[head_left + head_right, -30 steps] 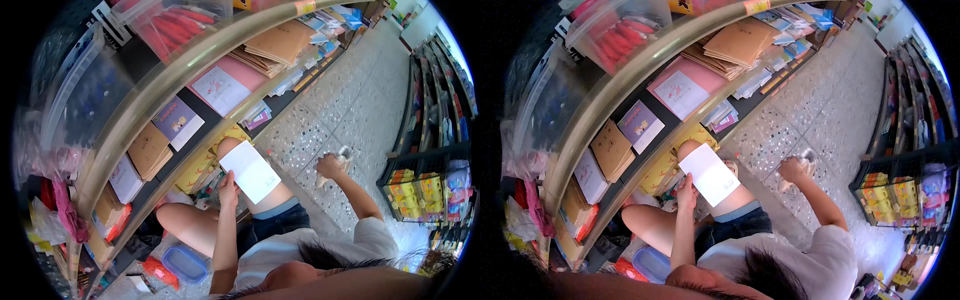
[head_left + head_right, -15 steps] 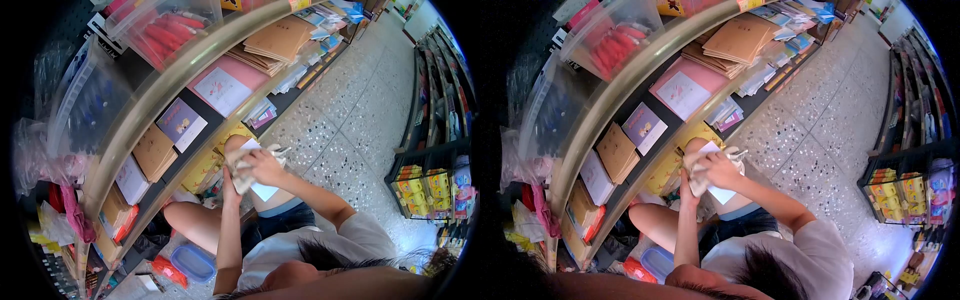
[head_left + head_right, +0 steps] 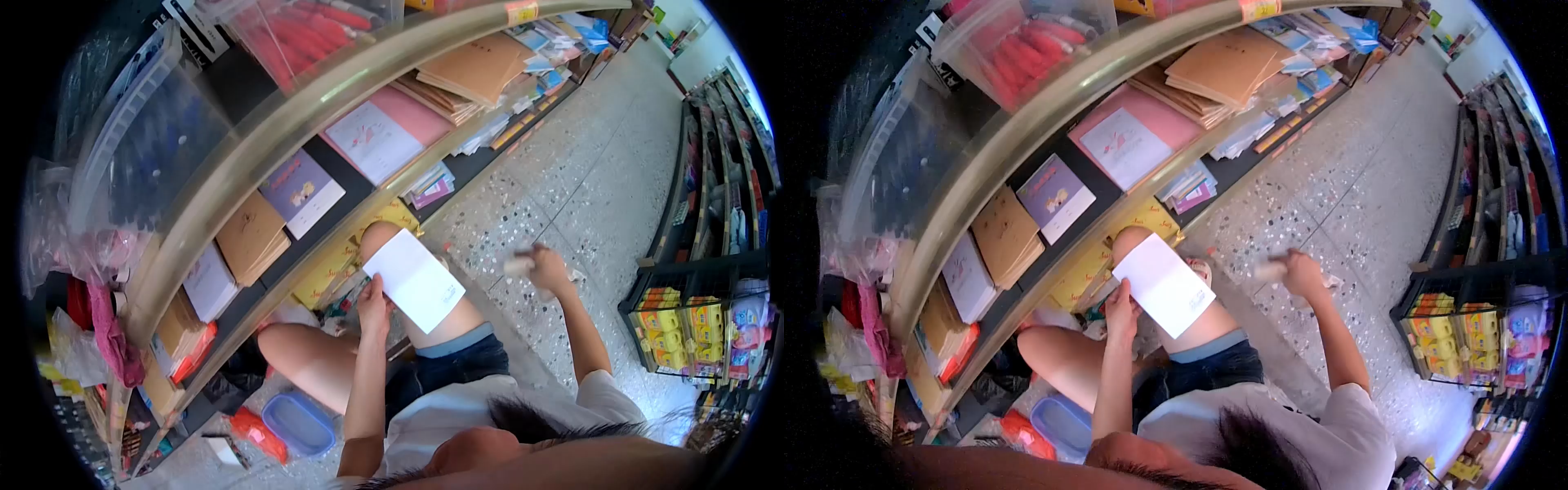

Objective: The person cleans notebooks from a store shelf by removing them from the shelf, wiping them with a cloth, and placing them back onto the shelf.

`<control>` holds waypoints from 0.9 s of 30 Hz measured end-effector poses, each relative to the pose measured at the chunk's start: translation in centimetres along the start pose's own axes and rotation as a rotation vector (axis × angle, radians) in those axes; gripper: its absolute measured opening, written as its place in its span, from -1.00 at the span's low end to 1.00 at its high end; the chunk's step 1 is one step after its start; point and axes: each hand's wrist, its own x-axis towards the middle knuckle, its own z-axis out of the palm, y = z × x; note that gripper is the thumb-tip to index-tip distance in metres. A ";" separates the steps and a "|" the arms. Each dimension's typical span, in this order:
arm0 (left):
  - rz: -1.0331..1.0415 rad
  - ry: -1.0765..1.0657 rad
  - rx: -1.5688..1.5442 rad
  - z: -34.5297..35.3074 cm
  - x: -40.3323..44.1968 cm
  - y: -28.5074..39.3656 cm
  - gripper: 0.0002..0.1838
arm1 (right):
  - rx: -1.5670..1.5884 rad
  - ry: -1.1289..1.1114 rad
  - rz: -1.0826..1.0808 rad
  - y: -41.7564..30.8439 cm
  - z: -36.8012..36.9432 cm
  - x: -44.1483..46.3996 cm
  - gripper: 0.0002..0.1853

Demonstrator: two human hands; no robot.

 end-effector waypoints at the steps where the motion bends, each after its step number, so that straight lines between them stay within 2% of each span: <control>1: 0.031 -0.002 0.003 0.6 -0.5 0.7 -0.73 | 0.232 0.176 0.051 -1.1 -0.2 0.3 -0.63; 4: 0.202 -0.022 0.109 4.9 -3.8 3.3 -0.69 | 1.009 0.260 0.024 -7.2 -0.3 2.2 -0.57; 5: 0.260 -0.019 0.151 6.1 -4.7 4.0 -0.68 | 1.260 0.173 0.145 -9.7 -1.1 2.6 -0.57; 7: 0.476 -0.070 0.510 7.5 -5.7 5.4 -0.68 | 1.734 -0.042 0.397 -14.6 -3.0 3.7 -0.55; 10: 0.817 0.013 0.894 10.8 -7.6 7.4 -0.73 | 1.886 -0.058 0.359 -18.8 -3.2 5.1 -0.62; 12: 1.039 0.082 1.143 12.0 -7.9 8.2 -0.75 | 2.098 -0.272 0.402 -19.2 -0.4 6.5 -0.63; 15: 1.020 0.203 1.309 12.7 -8.0 8.1 -0.74 | 2.323 -0.606 0.427 -20.2 4.1 8.2 -0.64; 16: 0.911 0.201 1.370 12.5 -8.1 8.3 -0.73 | 2.359 -0.710 0.428 -20.9 5.3 8.6 -0.64; 19: 0.939 0.155 1.401 9.6 -7.4 7.7 -0.73 | 2.408 -0.953 0.398 -23.5 8.2 8.8 -0.64; 20: 0.830 0.085 1.408 8.5 -7.8 7.8 -0.73 | 2.415 -1.019 0.395 -24.4 9.3 8.7 -0.64; 23: 0.975 0.014 1.329 4.0 -9.1 7.9 -0.69 | 2.415 -1.177 0.386 -27.5 11.7 8.7 -0.64; 24: 0.911 -0.044 1.254 2.8 -10.3 8.7 -0.63 | 2.410 -1.216 0.389 -28.5 12.4 8.5 -0.64; 27: 1.041 0.099 1.207 -1.5 -14.1 10.5 -0.61 | 2.393 -1.329 0.384 -31.1 13.6 8.3 -0.63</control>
